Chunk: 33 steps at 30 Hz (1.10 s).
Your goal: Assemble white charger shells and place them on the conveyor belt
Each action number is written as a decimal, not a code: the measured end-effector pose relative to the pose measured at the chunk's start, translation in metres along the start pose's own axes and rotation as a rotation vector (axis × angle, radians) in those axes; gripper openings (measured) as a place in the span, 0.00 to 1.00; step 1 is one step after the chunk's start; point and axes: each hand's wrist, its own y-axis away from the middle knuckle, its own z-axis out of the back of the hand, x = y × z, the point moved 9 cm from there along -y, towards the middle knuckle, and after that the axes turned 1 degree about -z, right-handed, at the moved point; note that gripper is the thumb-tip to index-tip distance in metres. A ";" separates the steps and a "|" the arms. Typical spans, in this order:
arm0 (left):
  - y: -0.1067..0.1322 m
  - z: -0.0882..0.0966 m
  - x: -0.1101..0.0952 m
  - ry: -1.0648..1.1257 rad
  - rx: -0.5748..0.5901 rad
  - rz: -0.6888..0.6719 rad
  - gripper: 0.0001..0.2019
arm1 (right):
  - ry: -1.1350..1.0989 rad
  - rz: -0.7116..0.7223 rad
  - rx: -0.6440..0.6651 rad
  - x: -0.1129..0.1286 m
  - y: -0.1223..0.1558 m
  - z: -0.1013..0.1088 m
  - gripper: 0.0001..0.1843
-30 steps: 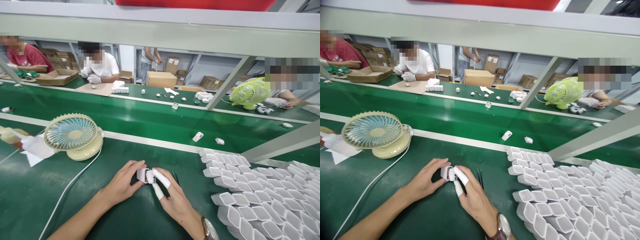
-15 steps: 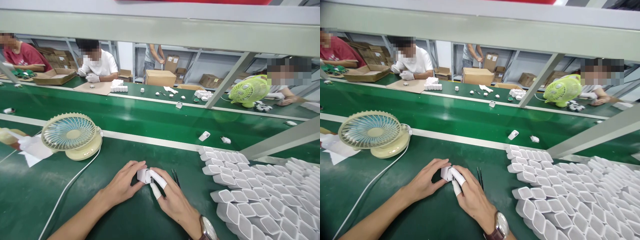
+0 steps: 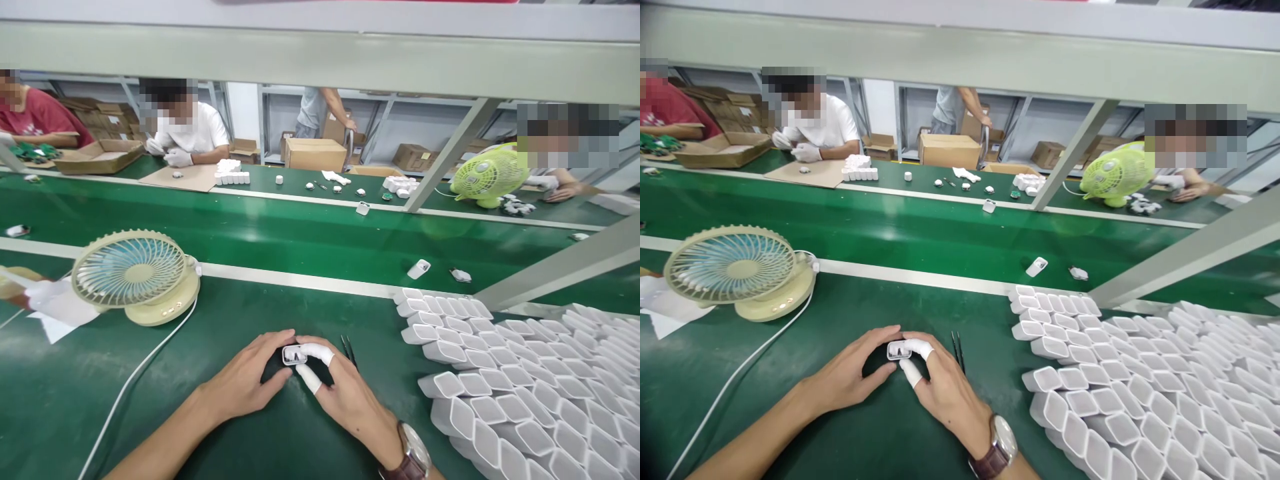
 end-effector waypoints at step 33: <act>-0.006 0.012 -0.014 -0.022 -0.118 -0.185 0.07 | 0.252 0.120 0.094 0.006 0.005 -0.007 0.25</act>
